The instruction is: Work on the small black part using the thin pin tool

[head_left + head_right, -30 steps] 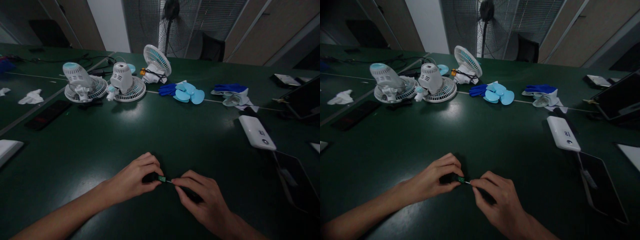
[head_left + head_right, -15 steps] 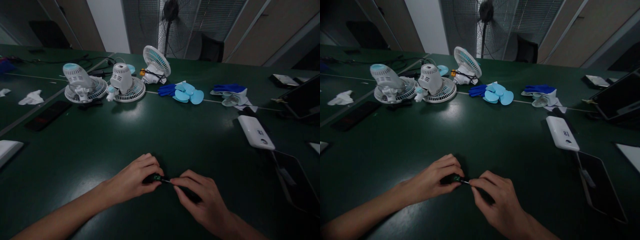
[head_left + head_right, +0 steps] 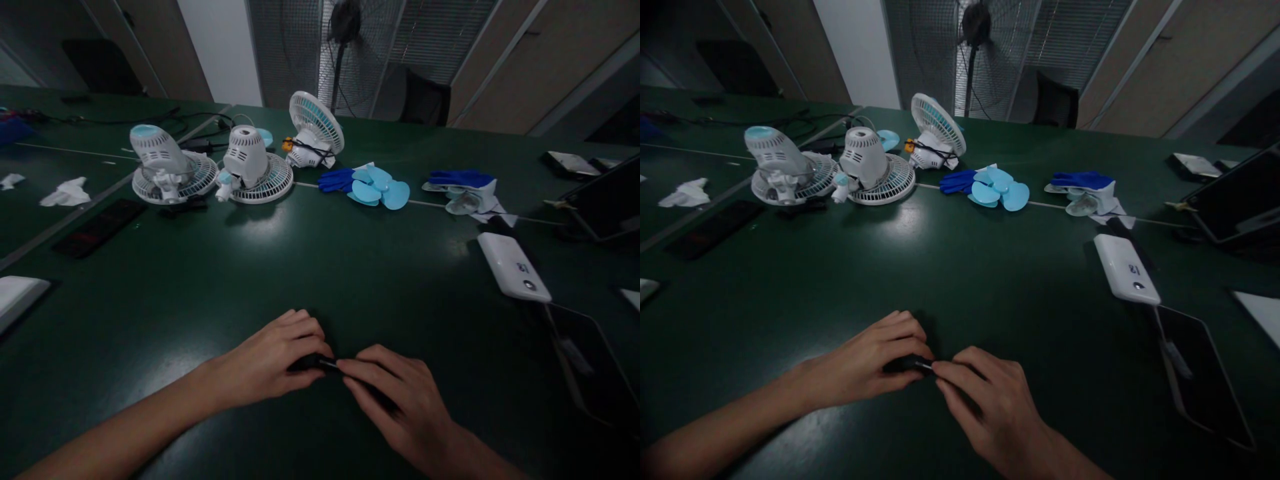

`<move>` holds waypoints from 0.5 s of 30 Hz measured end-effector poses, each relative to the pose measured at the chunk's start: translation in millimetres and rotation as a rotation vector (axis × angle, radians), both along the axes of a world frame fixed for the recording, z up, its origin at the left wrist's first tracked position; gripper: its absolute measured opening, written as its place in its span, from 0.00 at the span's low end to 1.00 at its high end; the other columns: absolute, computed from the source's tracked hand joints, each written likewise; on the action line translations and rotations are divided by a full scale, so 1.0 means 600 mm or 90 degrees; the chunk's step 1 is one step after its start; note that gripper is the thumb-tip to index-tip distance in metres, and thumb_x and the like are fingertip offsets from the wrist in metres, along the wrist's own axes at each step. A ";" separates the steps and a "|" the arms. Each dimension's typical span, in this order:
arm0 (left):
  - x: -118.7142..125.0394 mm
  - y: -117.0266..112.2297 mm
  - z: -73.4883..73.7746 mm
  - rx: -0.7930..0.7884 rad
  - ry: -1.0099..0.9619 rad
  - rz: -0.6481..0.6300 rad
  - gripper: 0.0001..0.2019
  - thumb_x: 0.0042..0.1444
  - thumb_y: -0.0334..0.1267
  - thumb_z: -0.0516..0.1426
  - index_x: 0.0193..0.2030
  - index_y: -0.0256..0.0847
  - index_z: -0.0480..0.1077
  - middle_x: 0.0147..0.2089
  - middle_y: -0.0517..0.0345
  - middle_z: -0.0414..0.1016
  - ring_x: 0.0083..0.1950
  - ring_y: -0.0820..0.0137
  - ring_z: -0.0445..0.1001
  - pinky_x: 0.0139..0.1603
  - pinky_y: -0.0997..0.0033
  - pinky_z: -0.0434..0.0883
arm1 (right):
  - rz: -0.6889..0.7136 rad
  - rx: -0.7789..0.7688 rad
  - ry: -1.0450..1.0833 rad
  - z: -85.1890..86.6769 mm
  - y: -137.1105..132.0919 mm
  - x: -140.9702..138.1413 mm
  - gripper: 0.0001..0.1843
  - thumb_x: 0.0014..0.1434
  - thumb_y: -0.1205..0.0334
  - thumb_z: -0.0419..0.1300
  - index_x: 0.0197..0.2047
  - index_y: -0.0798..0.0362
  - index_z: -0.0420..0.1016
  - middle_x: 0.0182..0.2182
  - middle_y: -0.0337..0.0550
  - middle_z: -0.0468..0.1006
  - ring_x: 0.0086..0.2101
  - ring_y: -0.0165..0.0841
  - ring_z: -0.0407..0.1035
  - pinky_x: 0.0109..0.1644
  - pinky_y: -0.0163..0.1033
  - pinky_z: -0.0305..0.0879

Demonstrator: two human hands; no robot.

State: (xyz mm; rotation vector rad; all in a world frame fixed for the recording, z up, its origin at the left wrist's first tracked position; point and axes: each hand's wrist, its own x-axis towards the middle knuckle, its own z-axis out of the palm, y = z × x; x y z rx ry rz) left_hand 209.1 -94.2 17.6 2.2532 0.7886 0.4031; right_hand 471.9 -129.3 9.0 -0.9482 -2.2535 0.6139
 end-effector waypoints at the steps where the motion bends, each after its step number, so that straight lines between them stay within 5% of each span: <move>1: -0.003 0.001 0.003 -0.009 -0.004 -0.012 0.11 0.68 0.39 0.59 0.55 0.47 0.73 0.50 0.53 0.74 0.52 0.64 0.70 0.54 0.62 0.67 | -0.003 -0.006 0.001 0.000 0.000 0.001 0.13 0.70 0.68 0.60 0.55 0.47 0.78 0.39 0.40 0.81 0.34 0.30 0.78 0.35 0.36 0.68; 7: -0.056 0.040 0.001 -0.044 0.014 0.010 0.13 0.71 0.41 0.54 0.58 0.51 0.74 0.52 0.52 0.74 0.56 0.65 0.71 0.59 0.63 0.69 | -0.021 -0.041 0.003 -0.002 0.000 0.006 0.13 0.70 0.67 0.60 0.54 0.46 0.78 0.39 0.39 0.81 0.34 0.30 0.78 0.35 0.36 0.68; 15: -0.251 0.146 -0.025 0.068 0.067 0.372 0.20 0.67 0.55 0.56 0.56 0.46 0.76 0.56 0.51 0.74 0.54 0.60 0.74 0.57 0.61 0.72 | -0.011 -0.066 0.021 -0.002 0.000 0.013 0.13 0.70 0.67 0.60 0.54 0.46 0.78 0.39 0.39 0.81 0.34 0.30 0.78 0.34 0.36 0.69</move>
